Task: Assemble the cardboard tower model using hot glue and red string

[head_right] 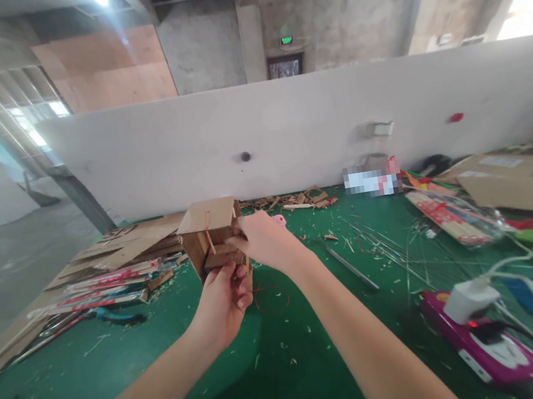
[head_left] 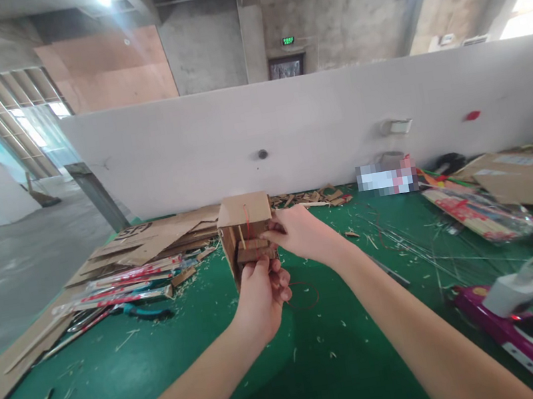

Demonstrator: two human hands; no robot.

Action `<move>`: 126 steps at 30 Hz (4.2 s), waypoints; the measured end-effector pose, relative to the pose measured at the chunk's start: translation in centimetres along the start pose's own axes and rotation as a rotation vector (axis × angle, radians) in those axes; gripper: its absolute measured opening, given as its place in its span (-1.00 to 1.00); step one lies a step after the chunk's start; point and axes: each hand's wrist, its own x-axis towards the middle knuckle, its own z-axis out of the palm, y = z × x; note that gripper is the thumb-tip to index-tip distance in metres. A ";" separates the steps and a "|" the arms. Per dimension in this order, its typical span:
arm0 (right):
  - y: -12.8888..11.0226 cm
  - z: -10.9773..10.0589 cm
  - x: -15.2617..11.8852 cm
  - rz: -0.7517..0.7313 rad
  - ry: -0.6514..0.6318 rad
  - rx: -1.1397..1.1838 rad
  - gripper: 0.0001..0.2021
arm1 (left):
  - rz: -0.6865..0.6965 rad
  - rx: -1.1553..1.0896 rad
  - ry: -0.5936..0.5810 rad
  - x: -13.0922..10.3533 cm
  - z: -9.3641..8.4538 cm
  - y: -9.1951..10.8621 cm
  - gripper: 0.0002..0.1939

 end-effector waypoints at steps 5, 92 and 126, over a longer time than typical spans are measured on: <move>-0.4 -0.9 -0.2 0.024 -0.107 -0.005 -0.84 | -0.019 0.009 0.004 0.2 -0.1 0.2 -0.92; 0.5 2.5 0.2 0.047 -0.024 0.299 -0.77 | -0.034 -0.074 0.051 -0.7 -0.1 0.3 -0.95; 0.8 3.3 0.5 -0.058 -0.019 0.309 -0.77 | 0.009 -0.038 0.053 -0.5 -0.4 0.1 -0.99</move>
